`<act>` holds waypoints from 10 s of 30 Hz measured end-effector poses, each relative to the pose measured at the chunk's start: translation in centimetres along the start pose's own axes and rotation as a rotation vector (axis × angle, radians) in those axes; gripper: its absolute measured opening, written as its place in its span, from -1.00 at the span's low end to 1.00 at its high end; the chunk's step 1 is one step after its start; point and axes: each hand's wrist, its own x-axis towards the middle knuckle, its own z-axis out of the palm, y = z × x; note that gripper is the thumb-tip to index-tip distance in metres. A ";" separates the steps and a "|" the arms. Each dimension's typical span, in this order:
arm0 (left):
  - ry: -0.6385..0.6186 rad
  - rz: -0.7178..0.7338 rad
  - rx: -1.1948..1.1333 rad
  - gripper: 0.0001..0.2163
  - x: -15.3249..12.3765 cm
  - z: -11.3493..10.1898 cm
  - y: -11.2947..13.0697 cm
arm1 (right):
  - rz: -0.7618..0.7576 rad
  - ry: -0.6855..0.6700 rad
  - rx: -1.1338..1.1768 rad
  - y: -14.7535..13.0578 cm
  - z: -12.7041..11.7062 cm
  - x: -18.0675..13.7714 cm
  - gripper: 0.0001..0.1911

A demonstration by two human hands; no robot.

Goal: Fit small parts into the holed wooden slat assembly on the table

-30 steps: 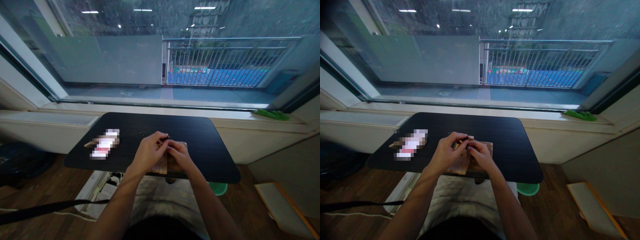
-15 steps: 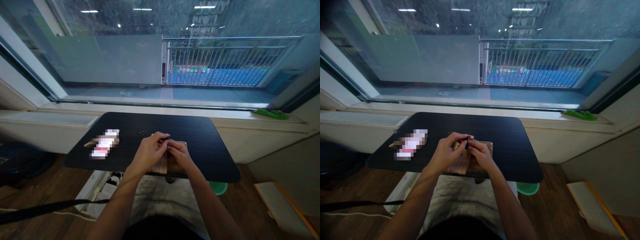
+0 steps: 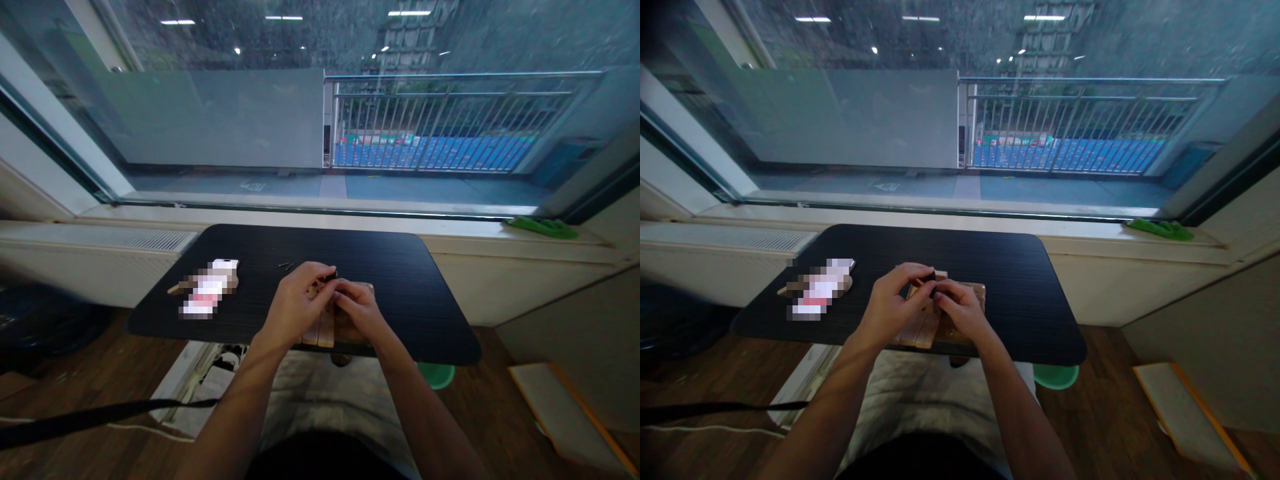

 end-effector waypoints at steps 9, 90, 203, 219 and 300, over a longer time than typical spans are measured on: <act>-0.010 -0.044 0.008 -0.89 0.0 0.0 0.0 | 0.051 0.004 0.047 0.3 0.2 0.0 -0.82; -0.036 -0.063 -0.043 -0.83 0.0 0.1 -0.1 | 0.142 0.008 0.162 0.5 0.2 0.1 -0.77; 0.009 -0.113 -0.071 -0.89 -0.5 0.7 0.0 | 0.042 0.015 0.015 0.0 -0.2 -0.4 -0.83; 0.015 -0.148 -0.127 -0.86 -0.5 0.9 -0.2 | 0.040 0.008 -0.034 0.0 -0.1 -0.2 -0.78; 0.033 -0.151 0.005 -0.80 -0.3 0.5 -0.2 | -0.021 -0.028 0.043 -0.1 -0.1 0.0 -0.85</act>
